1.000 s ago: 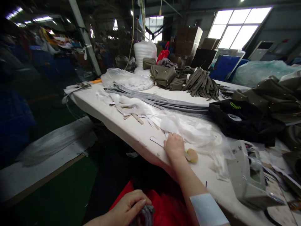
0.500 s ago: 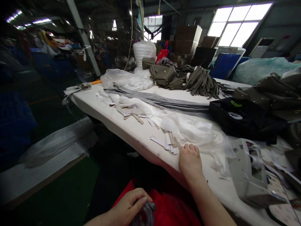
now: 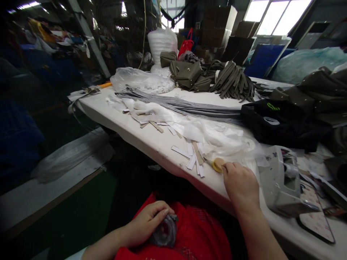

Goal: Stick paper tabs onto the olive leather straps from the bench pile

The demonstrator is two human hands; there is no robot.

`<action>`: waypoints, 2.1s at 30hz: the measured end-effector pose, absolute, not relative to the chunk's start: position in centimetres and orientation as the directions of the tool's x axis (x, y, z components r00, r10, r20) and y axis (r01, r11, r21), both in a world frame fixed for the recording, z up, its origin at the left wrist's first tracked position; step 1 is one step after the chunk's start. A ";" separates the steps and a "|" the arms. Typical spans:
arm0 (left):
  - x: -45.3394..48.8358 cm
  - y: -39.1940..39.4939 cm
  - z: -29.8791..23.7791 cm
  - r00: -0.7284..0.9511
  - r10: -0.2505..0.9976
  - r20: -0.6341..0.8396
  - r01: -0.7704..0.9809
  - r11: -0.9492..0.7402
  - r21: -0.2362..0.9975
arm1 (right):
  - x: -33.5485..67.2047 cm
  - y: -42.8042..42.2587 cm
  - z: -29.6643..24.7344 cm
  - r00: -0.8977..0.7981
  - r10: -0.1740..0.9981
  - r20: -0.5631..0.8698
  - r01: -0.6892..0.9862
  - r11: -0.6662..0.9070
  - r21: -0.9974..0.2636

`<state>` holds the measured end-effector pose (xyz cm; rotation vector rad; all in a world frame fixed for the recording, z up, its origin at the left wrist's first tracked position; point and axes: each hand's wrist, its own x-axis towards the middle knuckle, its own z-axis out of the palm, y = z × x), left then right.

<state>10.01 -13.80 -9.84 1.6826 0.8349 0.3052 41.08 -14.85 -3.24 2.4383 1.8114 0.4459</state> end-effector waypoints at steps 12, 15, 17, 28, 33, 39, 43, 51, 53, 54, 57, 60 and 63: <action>10.1 -14.3 -9.5 0.706 0.673 -0.221 0.368 -0.082 0.926 | 36.0 -10.3 -4.3 0.158 0.984 0.080 0.975 -0.169 0.147; 10.0 -14.3 -9.5 0.700 0.681 -0.216 0.370 -0.087 0.925 | 35.1 -9.4 -3.1 0.140 0.980 0.144 0.984 -0.154 0.092; 10.0 -14.3 -9.5 0.699 0.682 -0.215 0.373 -0.091 0.924 | 34.4 -8.3 -2.6 0.124 0.981 0.149 0.991 -0.131 0.038; 9.6 -14.4 -9.2 0.685 0.697 -0.211 0.367 -0.080 0.927 | 34.7 -0.9 -4.3 0.196 0.981 0.015 0.973 -0.196 0.121; 9.5 -14.3 -9.6 0.701 0.685 -0.199 0.364 -0.104 0.926 | 34.6 -1.5 -4.0 0.136 0.989 0.050 0.978 -0.142 0.154; 9.6 -14.3 -9.6 0.709 0.683 -0.178 0.359 -0.132 0.924 | 34.0 -1.1 -4.6 0.109 0.993 0.051 0.979 -0.117 0.168; 9.5 -14.5 -9.6 0.700 0.694 -0.166 0.349 -0.130 0.928 | 34.8 -0.9 -4.6 0.102 0.993 0.062 0.979 -0.111 0.173; 9.5 -14.4 -9.5 0.702 0.693 -0.166 0.343 -0.124 0.931 | 33.0 -3.9 -4.6 -0.030 0.979 0.201 0.987 -0.002 0.158; 9.5 -14.3 -9.4 0.701 0.693 -0.166 0.347 -0.128 0.929 | 31.5 -5.4 -5.5 -0.148 0.971 0.189 0.981 0.121 0.150; 9.5 -14.3 -9.4 0.699 0.695 -0.168 0.350 -0.129 0.928 | 31.0 -6.1 -5.9 -0.192 0.965 0.176 0.975 0.167 0.147; 9.4 -14.2 -9.5 0.699 0.695 -0.168 0.354 -0.131 0.926 | 31.3 -7.3 -6.7 -0.188 0.967 0.171 0.975 0.163 0.152; 9.5 -14.3 -9.7 0.700 0.695 -0.168 0.353 -0.131 0.927 | 33.5 -7.0 -6.4 -0.046 0.980 0.195 0.986 0.014 0.164; 9.6 -14.3 -9.7 0.697 0.697 -0.167 0.350 -0.128 0.928 | 35.2 -6.5 -5.8 0.000 0.971 0.239 0.987 -0.038 0.154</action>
